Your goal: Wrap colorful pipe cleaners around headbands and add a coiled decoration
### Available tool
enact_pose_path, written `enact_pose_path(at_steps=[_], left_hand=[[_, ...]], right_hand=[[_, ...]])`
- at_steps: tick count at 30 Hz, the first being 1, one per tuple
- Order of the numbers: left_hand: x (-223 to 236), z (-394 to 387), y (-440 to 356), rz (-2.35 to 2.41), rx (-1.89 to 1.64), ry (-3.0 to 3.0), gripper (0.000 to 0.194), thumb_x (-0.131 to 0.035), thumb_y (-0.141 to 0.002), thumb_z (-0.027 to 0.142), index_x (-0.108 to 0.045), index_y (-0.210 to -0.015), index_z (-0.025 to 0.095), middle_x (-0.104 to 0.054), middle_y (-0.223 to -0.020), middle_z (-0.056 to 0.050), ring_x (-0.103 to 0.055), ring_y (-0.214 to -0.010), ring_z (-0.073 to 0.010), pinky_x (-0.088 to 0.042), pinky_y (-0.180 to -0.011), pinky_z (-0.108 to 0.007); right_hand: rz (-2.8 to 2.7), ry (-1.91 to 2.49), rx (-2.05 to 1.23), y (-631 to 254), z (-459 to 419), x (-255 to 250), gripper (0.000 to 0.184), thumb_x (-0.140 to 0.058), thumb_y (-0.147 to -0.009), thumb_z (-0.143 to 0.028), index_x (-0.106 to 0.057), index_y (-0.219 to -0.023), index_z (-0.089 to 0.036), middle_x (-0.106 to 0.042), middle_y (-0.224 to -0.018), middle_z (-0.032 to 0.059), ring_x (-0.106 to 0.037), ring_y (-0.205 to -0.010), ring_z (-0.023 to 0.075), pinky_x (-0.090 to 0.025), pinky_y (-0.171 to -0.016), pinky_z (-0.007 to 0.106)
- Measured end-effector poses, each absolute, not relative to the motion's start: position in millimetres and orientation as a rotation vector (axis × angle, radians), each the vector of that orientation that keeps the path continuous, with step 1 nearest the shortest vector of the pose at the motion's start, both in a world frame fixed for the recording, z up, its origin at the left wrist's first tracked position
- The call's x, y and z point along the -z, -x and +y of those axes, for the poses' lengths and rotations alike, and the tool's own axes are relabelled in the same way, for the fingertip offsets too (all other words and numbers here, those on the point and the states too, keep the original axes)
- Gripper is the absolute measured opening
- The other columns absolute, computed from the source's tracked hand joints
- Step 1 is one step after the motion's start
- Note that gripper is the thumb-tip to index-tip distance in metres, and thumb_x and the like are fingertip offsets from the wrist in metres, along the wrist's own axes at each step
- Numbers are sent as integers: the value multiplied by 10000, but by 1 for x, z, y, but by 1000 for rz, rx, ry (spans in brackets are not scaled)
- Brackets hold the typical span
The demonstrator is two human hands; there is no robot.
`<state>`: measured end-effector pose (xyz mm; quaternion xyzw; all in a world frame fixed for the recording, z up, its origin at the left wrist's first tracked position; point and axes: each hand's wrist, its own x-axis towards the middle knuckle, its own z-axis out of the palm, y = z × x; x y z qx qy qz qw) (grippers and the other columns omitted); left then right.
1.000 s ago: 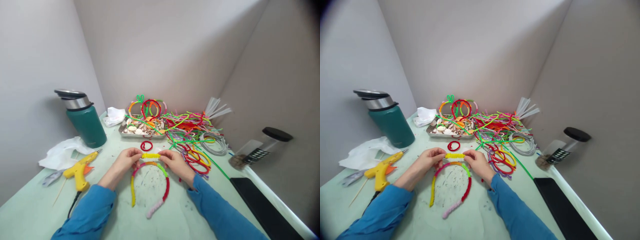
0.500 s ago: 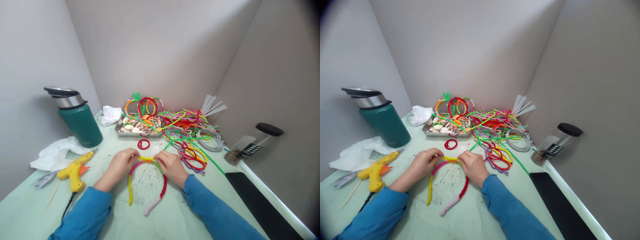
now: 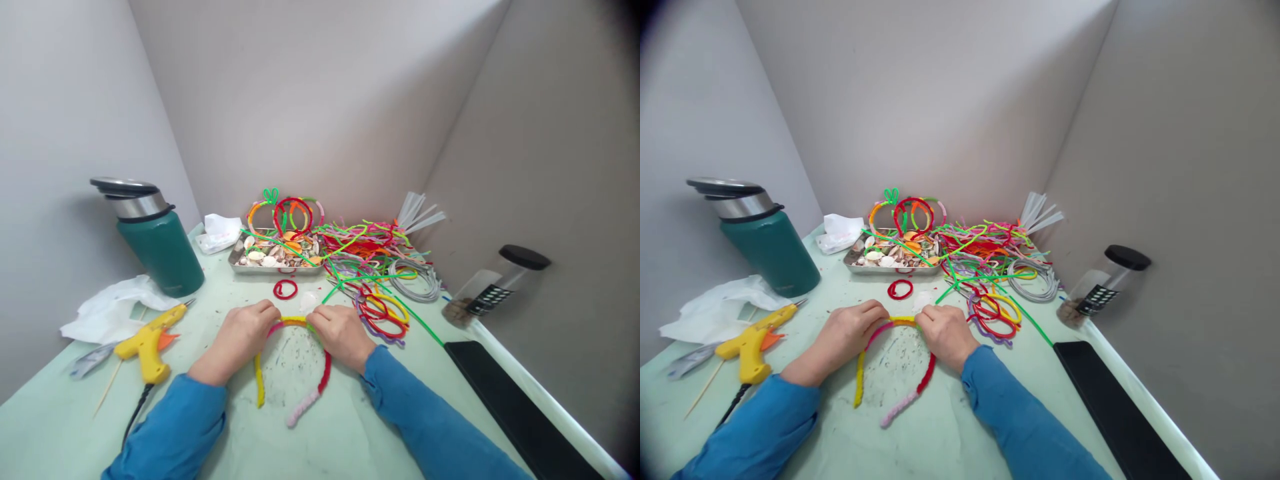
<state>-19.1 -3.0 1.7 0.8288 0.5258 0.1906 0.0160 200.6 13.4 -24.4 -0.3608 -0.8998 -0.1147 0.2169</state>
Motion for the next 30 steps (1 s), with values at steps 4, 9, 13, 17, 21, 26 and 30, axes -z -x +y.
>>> enact_pose_path(at_steps=[4, 9, 13, 17, 21, 26, 30], left_hand=[[-3, -5, 20, 1619, -492, -2655, 216, -423, -846, 212, -639, -843, 220, -639, -854, -45, -590, -733, -152, -354, -582, -236], [-4, -6, 20, 1605, -394, -2740, 243, -375, -875, 221, -617, -850, 225, -637, -892, -22, -600, -749, -152, -359, -596, -250], [-5, -7, 21, 1577, -441, -2684, 178, -391, -860, 218, -569, -850, 214, -632, -849, -11, -591, -723, -151, -376, -621, -251], [-2, -6, 22, 1658, -559, -2546, 112, -424, -843, 239, -530, -863, 207, -624, -779, -8, -571, -663, -146, -381, -594, -244], [3, -3, 21, 1667, -608, -2504, 184, -423, -857, 272, -555, -977, 229, -633, -936, -17, -591, -751, -148, -403, -657, -245], [5, -1, 17, 1644, -571, -2519, 178, -469, -844, 312, -601, -938, 237, -629, -956, -8, -592, -763, -146, -404, -660, -237], [1, -2, 15, 1635, -559, -2501, 134, -480, -834, 262, -607, -826, 220, -627, -895, 0, -587, -747, -138, -399, -655, -228]], right_hand=[[-2531, 980, 325, -203, 13, 25, 120, -485, -850, -153, -581, -782, -177, -567, -698, 16, -486, -644, 125, -268, -576, 263], [-2515, 980, 298, -205, 12, 24, 125, -477, -864, -192, -579, -792, -180, -568, -711, 13, -493, -662, 126, -276, -588, 268], [-2516, 982, 223, -205, 12, 22, 150, -446, -880, -200, -577, -811, -178, -572, -738, 21, -505, -703, 129, -297, -612, 258], [-2500, 991, 135, -206, 12, 21, 176, -420, -894, -203, -584, -838, -176, -582, -774, 33, -519, -736, 131, -320, -636, 247], [-2443, 995, 34, -205, 11, 19, 181, -412, -902, -214, -591, -904, -183, -592, -848, 45, -528, -795, 135, -344, -682, 240], [-2420, 972, -1, -199, 12, 20, 165, -447, -892, -263, -590, -941, -196, -593, -909, 46, -518, -829, 147, -354, -698, 254], [-2436, 975, 1, -197, 13, 24, 136, -470, -878, -243, -596, -886, -192, -591, -881, 39, -513, -808, 146, -353, -687, 259]])
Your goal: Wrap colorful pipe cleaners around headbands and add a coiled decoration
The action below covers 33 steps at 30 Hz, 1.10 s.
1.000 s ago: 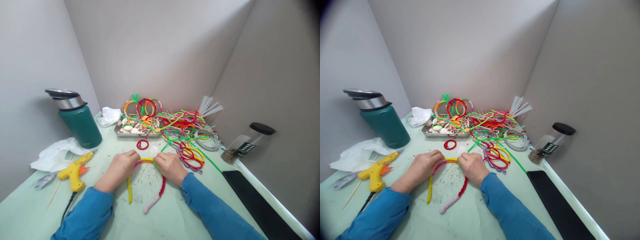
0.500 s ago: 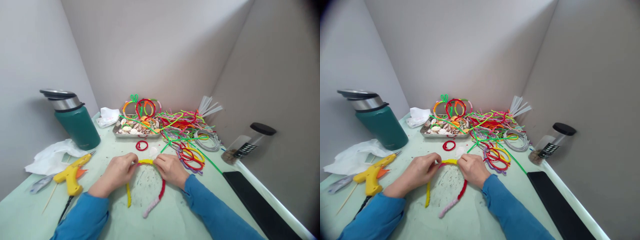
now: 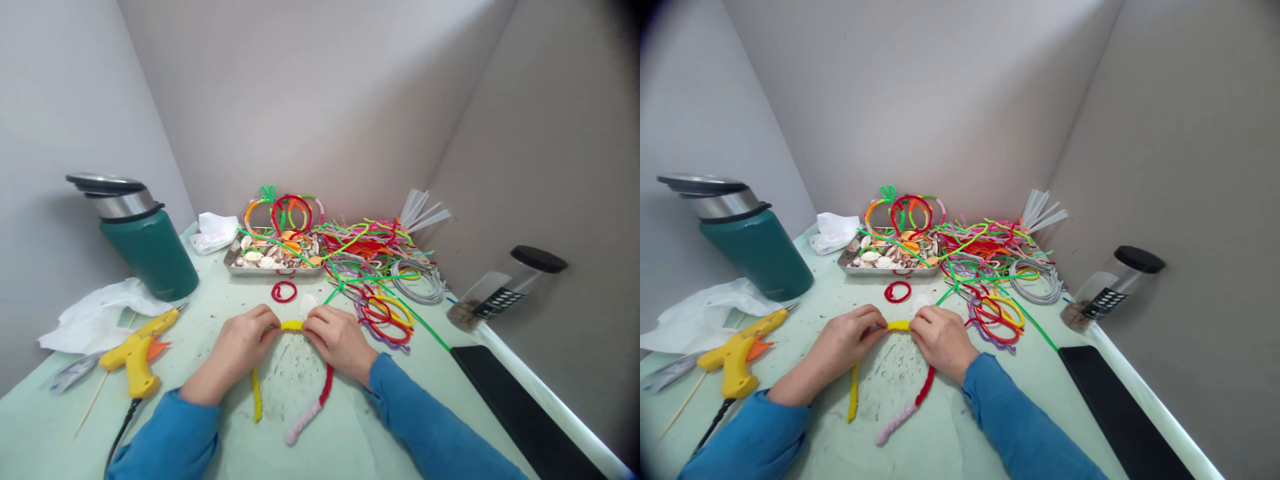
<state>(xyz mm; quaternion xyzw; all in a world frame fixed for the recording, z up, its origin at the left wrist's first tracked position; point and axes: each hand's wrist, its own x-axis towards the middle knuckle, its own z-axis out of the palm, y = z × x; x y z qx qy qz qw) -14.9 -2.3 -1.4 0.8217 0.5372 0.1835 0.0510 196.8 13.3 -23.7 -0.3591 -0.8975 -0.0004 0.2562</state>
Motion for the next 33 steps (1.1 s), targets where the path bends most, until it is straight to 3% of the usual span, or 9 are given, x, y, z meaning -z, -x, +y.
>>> enact_pose_path(at_steps=[11, 19, 26, 33], left_hand=[[7, 2, 10, 1728, -618, -2384, 127, -473, -811, 234, -584, -872, 223, -626, -843, -12, -579, -735, -158, -396, -638, -245], [5, 3, 8, 1709, -602, -2341, 144, -474, -803, 227, -614, -773, 221, -616, -878, -17, -582, -762, -151, -414, -684, -239], [7, 4, 9, 1728, -581, -2299, 186, -477, -806, 242, -637, -898, 223, -625, -923, -29, -588, -768, -160, -419, -688, -251], [5, 3, 5, 1748, -544, -2299, 153, -485, -803, 252, -633, -818, 219, -614, -870, -21, -588, -774, -159, -411, -689, -250]], right_hand=[[-2403, 1038, -84, -193, 15, 24, 108, -486, -869, -218, -587, -860, -182, -583, -858, 35, -519, -802, 136, -368, -690, 245], [-2333, 1120, -155, -187, 13, 22, 79, -516, -856, -244, -569, -853, -186, -572, -873, 31, -514, -813, 141, -373, -690, 247], [-2310, 1183, -171, -182, 13, 24, 130, -540, -844, -262, -571, -956, -203, -568, -911, 42, -517, -863, 164, -380, -696, 265], [-2310, 1191, -202, -182, 13, 26, 113, -508, -864, -267, -596, -859, -195, -553, -868, 39, -513, -836, 152, -389, -704, 256]])
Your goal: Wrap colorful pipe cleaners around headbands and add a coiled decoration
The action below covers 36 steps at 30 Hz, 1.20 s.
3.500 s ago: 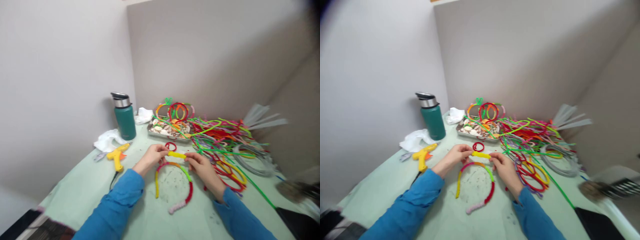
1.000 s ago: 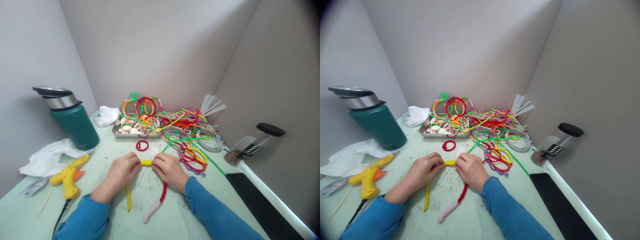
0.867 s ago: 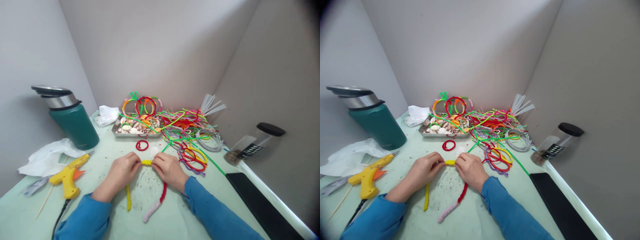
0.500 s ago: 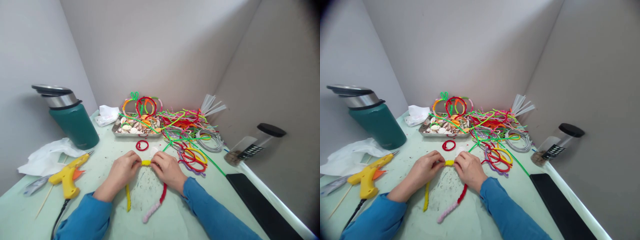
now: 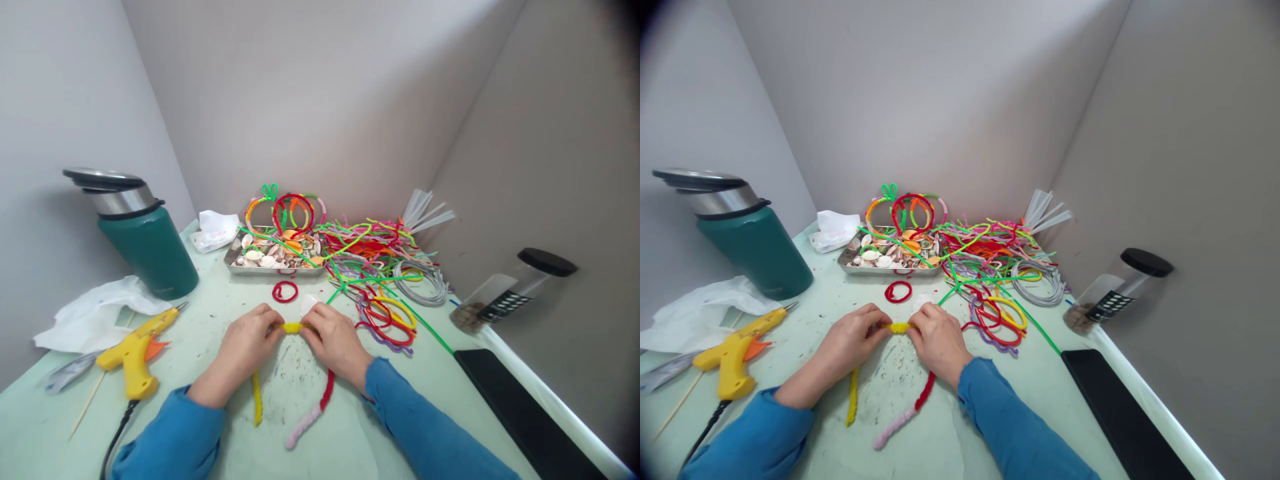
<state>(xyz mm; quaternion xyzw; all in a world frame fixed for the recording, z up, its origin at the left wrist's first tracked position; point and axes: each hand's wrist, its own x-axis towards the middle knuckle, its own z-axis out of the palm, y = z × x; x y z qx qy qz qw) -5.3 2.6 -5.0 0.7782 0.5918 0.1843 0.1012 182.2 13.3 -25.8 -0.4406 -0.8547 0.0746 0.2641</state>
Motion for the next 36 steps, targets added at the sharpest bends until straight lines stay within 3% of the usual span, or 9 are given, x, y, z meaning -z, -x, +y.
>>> enact_pose_path(at_steps=[10, 15, 20, 27, 36], left_hand=[[6, 4, 4, 1777, -503, -2248, 151, -503, -777, 259, -631, -840, 211, -619, -849, -24, -569, -719, -150, -388, -638, -249], [6, 6, 8, 1747, -547, -2174, 205, -508, -782, 345, -625, -872, 202, -637, -823, -33, -570, -731, -167, -396, -629, -256], [6, 7, 3, 1843, -492, -2178, 175, -532, -764, 357, -626, -798, 214, -623, -802, -22, -566, -720, -166, -379, -621, -260], [9, 5, -1, 1881, -479, -2250, 128, -519, -777, 314, -599, -809, 220, -605, -788, -12, -565, -711, -160, -348, -588, -249], [7, 2, -6, 1923, -415, -2332, 114, -486, -796, 267, -569, -755, 200, -608, -798, -23, -575, -717, -169, -344, -581, -257]], right_hand=[[-2268, 1244, -269, -182, 14, 25, 71, -539, -839, -247, -578, -846, -189, -555, -872, 30, -515, -830, 150, -378, -686, 254], [-2235, 1199, -407, -187, 18, 26, 174, -584, -814, -314, -576, -937, -192, -566, -889, 25, -526, -795, 141, -383, -663, 244], [-2238, 1269, -301, -179, 15, 26, 105, -568, -825, -297, -576, -818, -193, -556, -836, 22, -520, -799, 147, -369, -661, 251], [-2244, 1270, -246, -175, 12, 26, 138, -583, -810, -324, -559, -857, -197, -553, -855, 25, -517, -800, 151, -362, -638, 252], [-2328, 1371, -51, -165, 16, 28, 40, -561, -768, -200, -533, -790, -181, -554, -814, 38, -515, -738, 164, -369, -640, 275]])
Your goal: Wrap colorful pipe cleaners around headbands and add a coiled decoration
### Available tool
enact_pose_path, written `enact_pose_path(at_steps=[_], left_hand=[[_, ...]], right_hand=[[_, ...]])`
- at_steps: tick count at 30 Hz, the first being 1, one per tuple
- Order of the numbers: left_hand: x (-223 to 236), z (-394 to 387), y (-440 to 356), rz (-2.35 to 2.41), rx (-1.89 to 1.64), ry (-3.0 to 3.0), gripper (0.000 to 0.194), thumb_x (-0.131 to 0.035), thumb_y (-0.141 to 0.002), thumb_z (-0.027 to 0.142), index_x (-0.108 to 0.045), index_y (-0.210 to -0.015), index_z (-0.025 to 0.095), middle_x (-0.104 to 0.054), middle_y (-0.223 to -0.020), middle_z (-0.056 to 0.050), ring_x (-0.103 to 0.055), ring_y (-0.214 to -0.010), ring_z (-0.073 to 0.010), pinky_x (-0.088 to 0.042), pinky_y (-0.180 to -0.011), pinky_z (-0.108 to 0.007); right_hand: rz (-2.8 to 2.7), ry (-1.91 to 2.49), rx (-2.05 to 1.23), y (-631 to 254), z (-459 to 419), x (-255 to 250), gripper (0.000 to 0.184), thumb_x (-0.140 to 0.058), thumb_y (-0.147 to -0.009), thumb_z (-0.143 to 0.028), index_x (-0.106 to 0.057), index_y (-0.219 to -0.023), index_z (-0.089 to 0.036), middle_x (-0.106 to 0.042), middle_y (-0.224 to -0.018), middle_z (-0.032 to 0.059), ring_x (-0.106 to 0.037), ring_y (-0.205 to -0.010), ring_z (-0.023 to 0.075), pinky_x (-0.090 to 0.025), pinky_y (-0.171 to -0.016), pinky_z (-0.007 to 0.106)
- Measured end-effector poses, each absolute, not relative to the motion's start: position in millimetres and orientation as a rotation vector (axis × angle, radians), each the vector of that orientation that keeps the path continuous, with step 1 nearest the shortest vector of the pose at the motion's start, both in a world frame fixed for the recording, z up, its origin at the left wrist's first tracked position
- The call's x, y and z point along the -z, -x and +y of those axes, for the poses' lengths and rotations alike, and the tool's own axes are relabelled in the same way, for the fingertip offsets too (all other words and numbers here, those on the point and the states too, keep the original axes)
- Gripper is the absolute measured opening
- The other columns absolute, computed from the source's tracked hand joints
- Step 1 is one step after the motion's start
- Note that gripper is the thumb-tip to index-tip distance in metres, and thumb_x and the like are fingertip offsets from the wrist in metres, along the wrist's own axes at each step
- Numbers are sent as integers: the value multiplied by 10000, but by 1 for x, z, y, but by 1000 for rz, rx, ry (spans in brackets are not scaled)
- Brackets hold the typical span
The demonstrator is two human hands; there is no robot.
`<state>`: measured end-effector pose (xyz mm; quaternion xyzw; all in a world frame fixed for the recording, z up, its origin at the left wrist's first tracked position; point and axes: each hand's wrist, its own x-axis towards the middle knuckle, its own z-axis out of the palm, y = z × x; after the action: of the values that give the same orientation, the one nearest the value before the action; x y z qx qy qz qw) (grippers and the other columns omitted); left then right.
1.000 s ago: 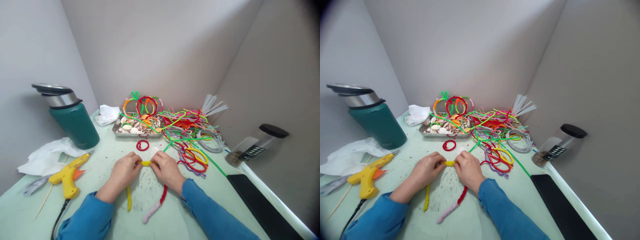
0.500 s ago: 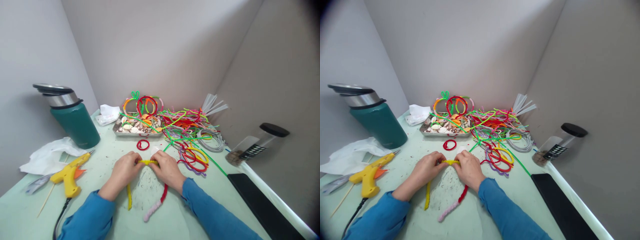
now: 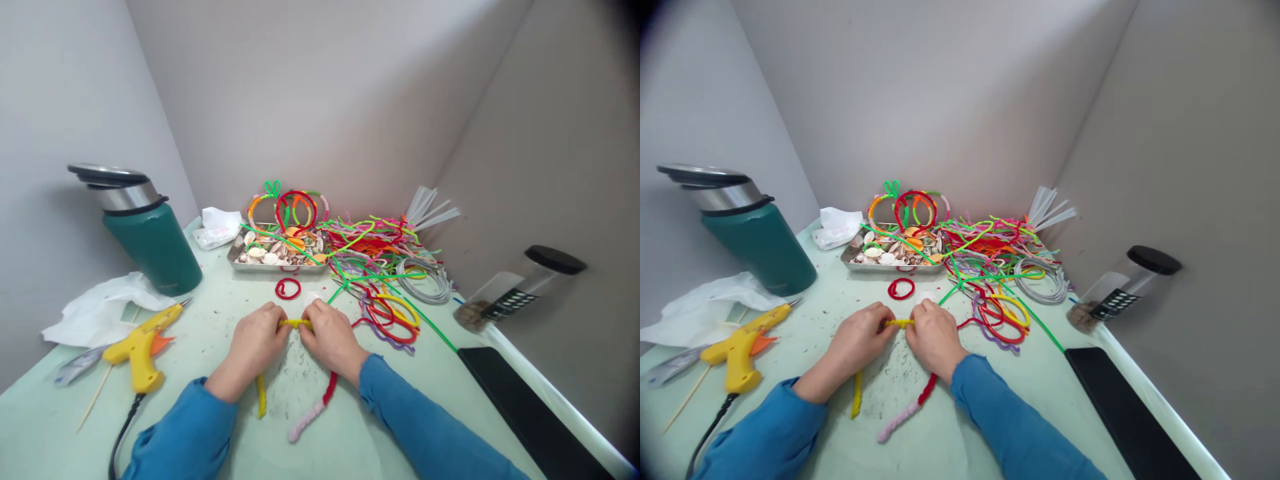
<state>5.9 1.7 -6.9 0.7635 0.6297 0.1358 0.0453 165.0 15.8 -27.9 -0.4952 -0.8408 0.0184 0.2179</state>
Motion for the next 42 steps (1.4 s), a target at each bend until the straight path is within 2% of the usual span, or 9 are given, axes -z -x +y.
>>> enact_pose_path(at_steps=[4, 8, 11, 14, 18, 24, 30, 36, 42], left_hand=[[2, -3, -8, 1910, -483, -2380, 100, -468, -806, 244, -554, -787, 197, -616, -818, -35, -578, -739, -170, -354, -596, -253], [1, -6, -9, 1901, -578, -2294, 151, -432, -839, 269, -563, -874, 202, -644, -754, -30, -592, -684, -177, -360, -584, -255], [2, -5, -8, 1821, -665, -2220, 203, -441, -836, 257, -602, -949, 208, -678, -829, -43, -612, -744, -181, -388, -642, -256], [1, -3, -6, 1745, -720, -2142, 200, -477, -814, 254, -653, -897, 204, -695, -859, -43, -611, -769, -177, -400, -676, -253], [-1, -2, -4, 1724, -747, -2038, 177, -512, -783, 271, -668, -825, 197, -694, -764, -23, -598, -686, -160, -396, -630, -244], [3, -1, -2, 1679, -884, -1929, 171, -574, -733, 313, -576, -851, 189, -636, -674, 12, -562, -609, -141, -386, -580, -234], [4, 0, 0, 1548, -940, -1752, 180, -455, -809, 366, -516, -753, 206, -570, -508, 44, -538, -492, -130, -392, -528, -225], [10, 4, 0, 1561, -956, -1581, 191, -529, -755, 388, -546, -727, 199, -588, -505, 33, -550, -476, -138, -406, -504, -229], [10, 3, -2, 1646, -971, -1713, 152, -552, -738, 347, -569, -737, 196, -588, -512, 36, -538, -472, -127, -398, -514, -227]], right_hand=[[-2301, 1297, 10, -165, 16, 27, 32, -542, -762, -180, -522, -786, -178, -562, -817, 49, -511, -760, 174, -371, -668, 279], [-2245, 1260, -11, -168, 15, 25, 29, -513, -795, -188, -519, -819, -173, -584, -781, 43, -521, -731, 171, -365, -677, 285], [-2226, 1243, -93, -169, 14, 24, 55, -490, -827, -204, -524, -857, -173, -604, -784, 40, -534, -708, 164, -363, -661, 279], [-2210, 1184, -187, -171, 12, 21, 99, -475, -846, -215, -531, -915, -173, -612, -848, 53, -548, -754, 165, -374, -680, 273], [-2199, 1097, -280, -171, 10, 19, 141, -473, -845, -206, -539, -966, -177, -603, -891, 58, -549, -813, 173, -390, -718, 275], [-2140, 1101, -333, -173, 11, 20, 106, -457, -847, -189, -547, -903, -176, -592, -856, 51, -545, -782, 161, -394, -700, 261], [-2120, 1142, -325, -174, 12, 21, 93, -469, -841, -189, -549, -888, -178, -593, -838, 41, -545, -763, 155, -392, -692, 253], [-2078, 1147, -327, -173, 12, 23, 83, -471, -840, -191, -549, -867, -182, -594, -825, 37, -547, -755, 154, -390, -688, 253], [-2065, 1135, -343, -174, 13, 22, 70, -478, -829, -176, -545, -850, -182, -586, -807, 31, -541, -746, 151, -383, -674, 248]])
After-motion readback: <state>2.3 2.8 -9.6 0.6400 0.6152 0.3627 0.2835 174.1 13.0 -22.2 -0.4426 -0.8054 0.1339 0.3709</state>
